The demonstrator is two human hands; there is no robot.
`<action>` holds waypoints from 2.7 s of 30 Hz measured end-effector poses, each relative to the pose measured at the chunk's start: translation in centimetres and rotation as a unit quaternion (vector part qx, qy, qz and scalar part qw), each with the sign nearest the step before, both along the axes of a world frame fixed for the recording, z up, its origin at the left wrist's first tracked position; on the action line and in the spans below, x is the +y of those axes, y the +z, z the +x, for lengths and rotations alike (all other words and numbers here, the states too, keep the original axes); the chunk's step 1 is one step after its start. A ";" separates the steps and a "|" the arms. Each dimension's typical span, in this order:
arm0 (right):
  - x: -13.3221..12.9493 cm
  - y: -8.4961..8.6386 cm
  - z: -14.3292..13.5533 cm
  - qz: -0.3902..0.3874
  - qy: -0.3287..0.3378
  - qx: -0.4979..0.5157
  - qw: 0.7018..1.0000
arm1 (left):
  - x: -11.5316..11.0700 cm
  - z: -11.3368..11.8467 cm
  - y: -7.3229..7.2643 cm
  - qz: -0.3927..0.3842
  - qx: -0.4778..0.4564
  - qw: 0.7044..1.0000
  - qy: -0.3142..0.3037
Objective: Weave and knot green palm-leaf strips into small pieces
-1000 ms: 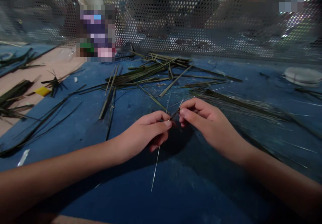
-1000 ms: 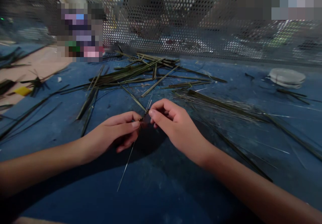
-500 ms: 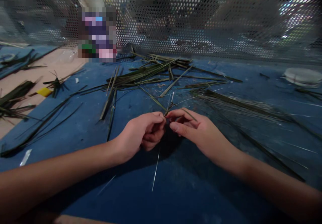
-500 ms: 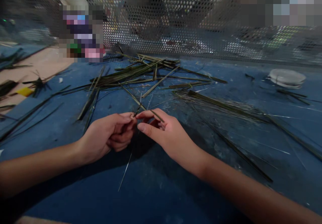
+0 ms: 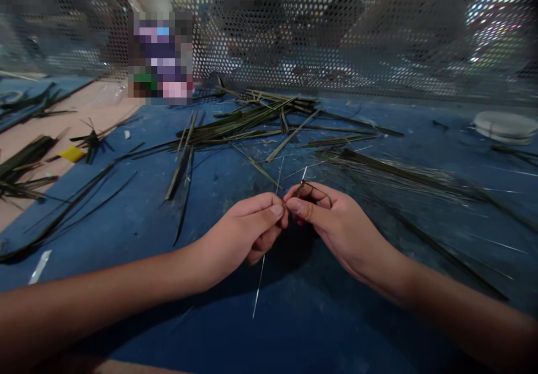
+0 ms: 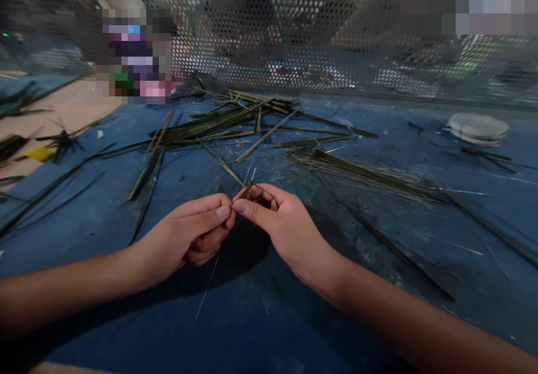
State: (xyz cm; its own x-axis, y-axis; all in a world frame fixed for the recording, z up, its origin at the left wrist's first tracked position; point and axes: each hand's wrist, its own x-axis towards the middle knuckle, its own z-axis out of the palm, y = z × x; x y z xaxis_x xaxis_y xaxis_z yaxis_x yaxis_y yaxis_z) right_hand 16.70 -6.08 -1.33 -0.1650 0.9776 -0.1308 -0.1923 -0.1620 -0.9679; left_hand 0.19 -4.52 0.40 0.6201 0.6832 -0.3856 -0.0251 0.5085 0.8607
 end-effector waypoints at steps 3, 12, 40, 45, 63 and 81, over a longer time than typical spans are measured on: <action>0.1 0.1 0.1 -0.011 -0.014 -0.006 1.000 | 0.1 0.0 0.0 -0.004 0.003 1.000 0.002; 0.8 0.5 1.7 0.011 0.036 -0.043 0.998 | 0.3 -0.2 -0.4 0.024 0.013 1.000 -0.003; -0.2 1.3 1.2 0.095 0.136 -0.142 0.976 | 1.3 -0.8 0.9 0.135 0.074 0.987 -0.041; -0.2 1.1 1.5 0.145 0.059 -0.238 0.958 | 1.3 -0.6 1.1 0.137 0.061 0.988 -0.032; -0.8 2.6 0.7 0.111 0.094 -0.305 0.941 | 0.7 -0.8 0.3 0.208 0.101 0.972 0.036; 1.3 2.0 2.3 0.070 0.046 -0.294 0.952 | 2.0 -0.5 -0.6 0.093 -0.034 0.995 0.023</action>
